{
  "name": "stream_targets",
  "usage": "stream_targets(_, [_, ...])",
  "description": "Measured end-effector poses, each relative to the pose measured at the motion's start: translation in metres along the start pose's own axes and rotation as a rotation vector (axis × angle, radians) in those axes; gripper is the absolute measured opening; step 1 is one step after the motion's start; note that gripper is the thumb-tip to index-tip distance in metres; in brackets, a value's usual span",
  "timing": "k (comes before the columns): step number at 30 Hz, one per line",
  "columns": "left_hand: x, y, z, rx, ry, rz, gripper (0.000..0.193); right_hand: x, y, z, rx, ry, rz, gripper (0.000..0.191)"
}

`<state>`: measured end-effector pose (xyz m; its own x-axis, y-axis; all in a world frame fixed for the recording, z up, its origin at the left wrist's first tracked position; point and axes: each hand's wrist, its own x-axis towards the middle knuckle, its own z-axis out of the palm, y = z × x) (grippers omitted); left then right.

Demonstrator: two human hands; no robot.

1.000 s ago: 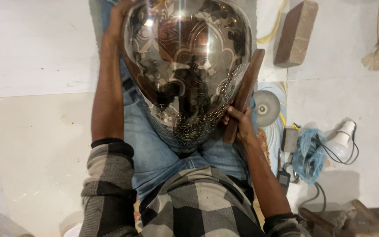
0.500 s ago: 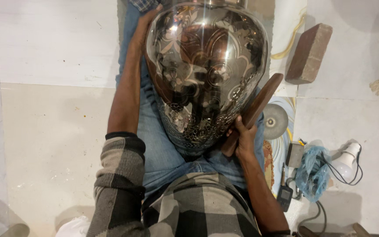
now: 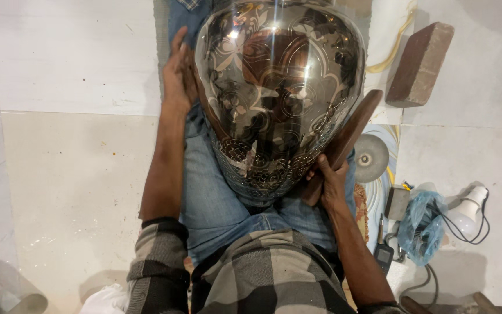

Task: The person sits on the floor with a large engraved metal vase braced between their legs and on their lap. They hold a small punch against the vase surface with one hand and strike it with a wooden mallet in the other hand, working the decorative pattern across the vase body and rotating the vase to reach new areas.

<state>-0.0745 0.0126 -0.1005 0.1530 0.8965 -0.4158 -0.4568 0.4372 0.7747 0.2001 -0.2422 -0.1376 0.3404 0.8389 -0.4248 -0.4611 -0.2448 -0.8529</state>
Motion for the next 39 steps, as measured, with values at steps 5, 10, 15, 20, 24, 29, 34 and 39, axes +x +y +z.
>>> stream_targets(5, [0.029,-0.006,0.016,-0.061,-0.110,-0.035,0.062,-0.002,0.000,-0.003,0.004,-0.063,0.017,0.042])
stream_targets(10, [0.042,-0.020,0.009,-0.168,-0.191,0.045,0.058,-0.010,0.002,-0.009,-0.091,-0.071,-0.090,0.040])
stream_targets(15, [0.048,-0.023,0.008,-0.116,-0.223,0.122,0.053,-0.011,0.008,-0.013,-0.185,-0.109,-0.174,0.037])
stream_targets(20, [0.034,-0.029,0.000,0.197,0.086,0.351,0.051,-0.015,0.019,-0.015,-0.172,-0.032,-0.174,0.034])
stream_targets(24, [0.003,-0.022,-0.014,0.239,0.133,0.299,0.056,-0.048,0.042,-0.026,-0.472,0.086,-0.388,0.038])
stream_targets(29, [-0.074,-0.008,-0.016,0.520,0.031,0.511,0.042,-0.100,0.072,-0.046,-0.596,-0.112,-0.412,0.023])
stream_targets(34, [-0.101,-0.012,0.047,0.514,-0.325,0.663,0.025,-0.091,0.072,-0.034,-0.535,-0.078,-0.227,0.019])
stream_targets(39, [-0.100,-0.012,0.119,0.726,-0.713,0.694,0.029,-0.077,0.052,-0.008,-0.438,0.012,-0.449,0.023])
